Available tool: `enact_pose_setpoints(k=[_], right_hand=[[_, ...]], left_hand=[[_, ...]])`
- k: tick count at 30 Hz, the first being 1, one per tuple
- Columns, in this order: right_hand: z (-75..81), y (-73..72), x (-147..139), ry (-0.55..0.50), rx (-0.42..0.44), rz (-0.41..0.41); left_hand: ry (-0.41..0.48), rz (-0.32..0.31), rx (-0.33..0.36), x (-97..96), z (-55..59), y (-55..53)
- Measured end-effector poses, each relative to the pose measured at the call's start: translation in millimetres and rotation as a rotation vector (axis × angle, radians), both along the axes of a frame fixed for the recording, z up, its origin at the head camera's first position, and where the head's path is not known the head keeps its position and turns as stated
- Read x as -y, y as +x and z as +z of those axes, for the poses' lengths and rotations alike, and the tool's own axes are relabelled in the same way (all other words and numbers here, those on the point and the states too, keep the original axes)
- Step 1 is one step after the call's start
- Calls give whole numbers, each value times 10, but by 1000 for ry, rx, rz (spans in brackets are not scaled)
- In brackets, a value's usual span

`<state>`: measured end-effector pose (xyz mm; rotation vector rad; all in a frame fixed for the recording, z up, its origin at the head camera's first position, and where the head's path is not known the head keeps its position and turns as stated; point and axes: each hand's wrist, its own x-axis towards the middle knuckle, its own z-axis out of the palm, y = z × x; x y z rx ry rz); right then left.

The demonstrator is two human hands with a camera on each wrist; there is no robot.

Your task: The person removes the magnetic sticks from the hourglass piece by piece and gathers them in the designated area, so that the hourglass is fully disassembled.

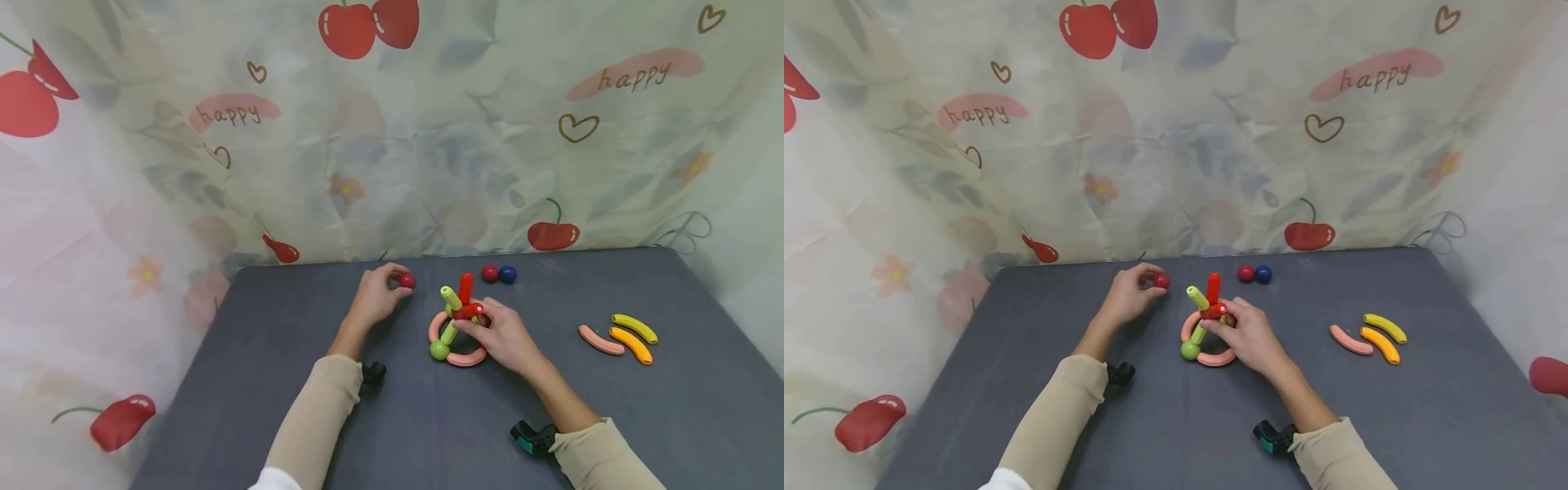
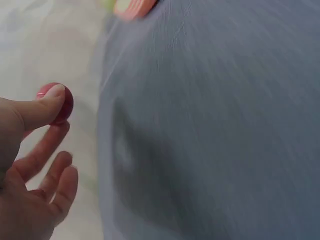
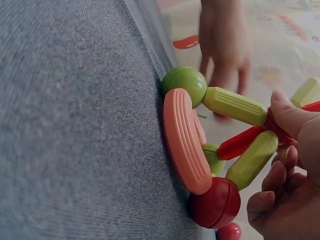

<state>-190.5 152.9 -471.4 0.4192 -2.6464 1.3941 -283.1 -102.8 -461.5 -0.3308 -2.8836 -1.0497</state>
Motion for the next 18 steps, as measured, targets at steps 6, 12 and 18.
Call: enact_pose_setpoints(k=[6,12,18], right_hand=[[21,-4,23,-10,29,5],[41,3,28,-16,43,9],[19,12,-19,-10,38,10]], left_hand=[[-178,-102,14,-596,-63,-261],[-259,-110,24,-732,-138,-298],[-89,-122,-10,-623,-7,-182]])
